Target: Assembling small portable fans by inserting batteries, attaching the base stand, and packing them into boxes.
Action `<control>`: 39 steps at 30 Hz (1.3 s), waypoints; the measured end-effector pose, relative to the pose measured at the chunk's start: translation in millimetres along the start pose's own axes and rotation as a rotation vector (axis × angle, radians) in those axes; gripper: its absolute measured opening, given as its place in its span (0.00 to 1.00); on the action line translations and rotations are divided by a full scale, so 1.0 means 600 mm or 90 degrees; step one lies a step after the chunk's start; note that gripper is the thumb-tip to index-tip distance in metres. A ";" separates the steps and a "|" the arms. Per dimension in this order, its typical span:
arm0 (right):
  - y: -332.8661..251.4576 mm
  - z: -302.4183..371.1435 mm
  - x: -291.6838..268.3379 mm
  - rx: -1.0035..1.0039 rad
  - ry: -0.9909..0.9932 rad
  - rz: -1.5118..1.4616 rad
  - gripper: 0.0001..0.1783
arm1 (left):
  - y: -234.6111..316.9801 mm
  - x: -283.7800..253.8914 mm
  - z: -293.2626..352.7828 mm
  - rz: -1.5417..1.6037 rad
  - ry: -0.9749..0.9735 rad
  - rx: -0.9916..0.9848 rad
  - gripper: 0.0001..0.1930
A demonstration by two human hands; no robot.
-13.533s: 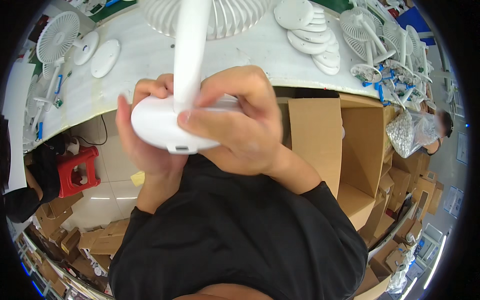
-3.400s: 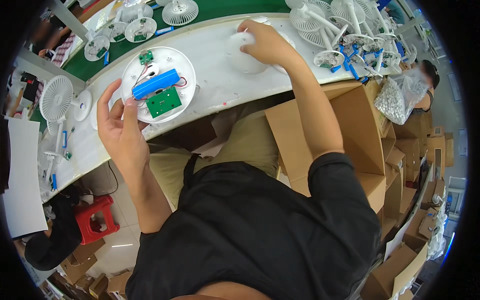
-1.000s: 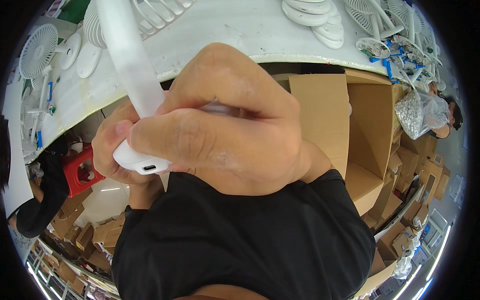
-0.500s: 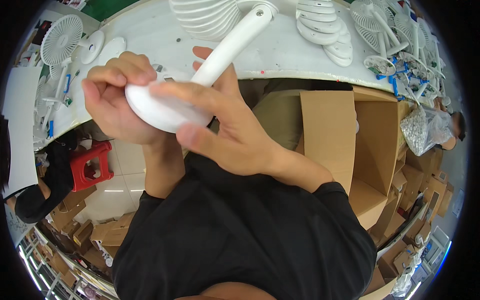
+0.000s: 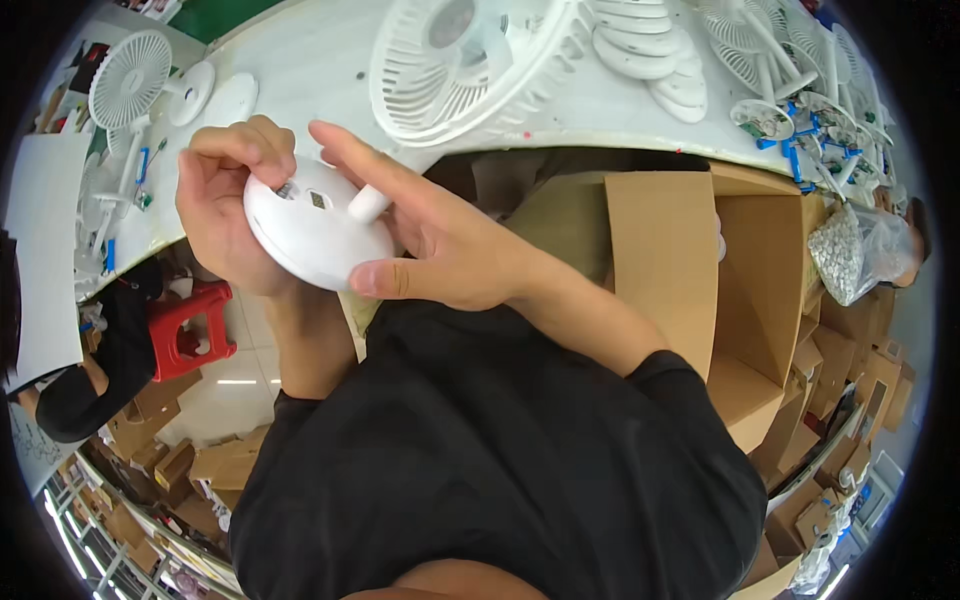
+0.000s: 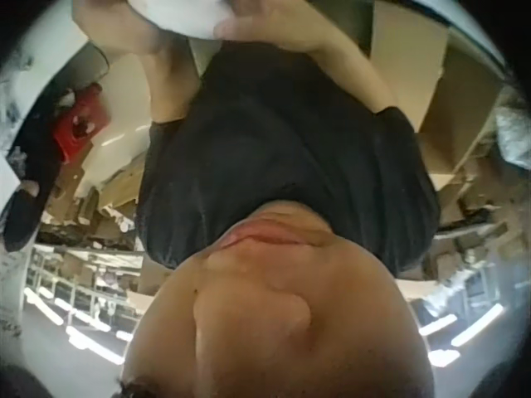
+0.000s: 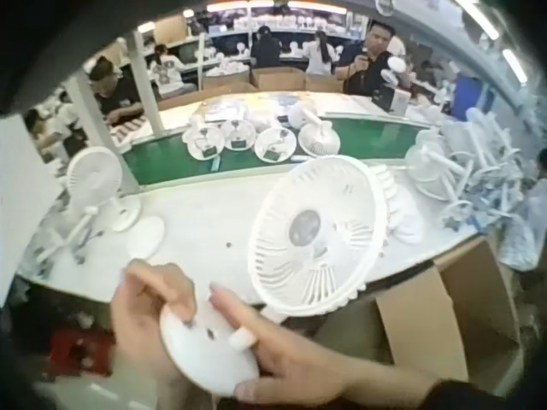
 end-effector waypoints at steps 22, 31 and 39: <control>0.001 0.005 0.016 0.176 -0.105 0.118 0.66 | 0.049 0.048 0.050 0.010 -0.170 0.121 0.24; -0.040 0.004 0.029 -0.067 -0.119 0.392 0.61 | 0.015 0.042 0.052 0.176 -0.125 -0.036 0.19; -0.086 -0.027 -0.030 -0.140 0.075 0.697 0.42 | -0.064 0.031 -0.028 0.042 0.059 -0.046 0.14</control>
Point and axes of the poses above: each hand's wrist, its own z-axis away from the middle knuckle, its own x-axis out of the palm, y = z × x, the point moved 9 cm from there along -z, towards the middle knuckle, and after that the axes turned 5 degrees about x, right-handed, at the moved point
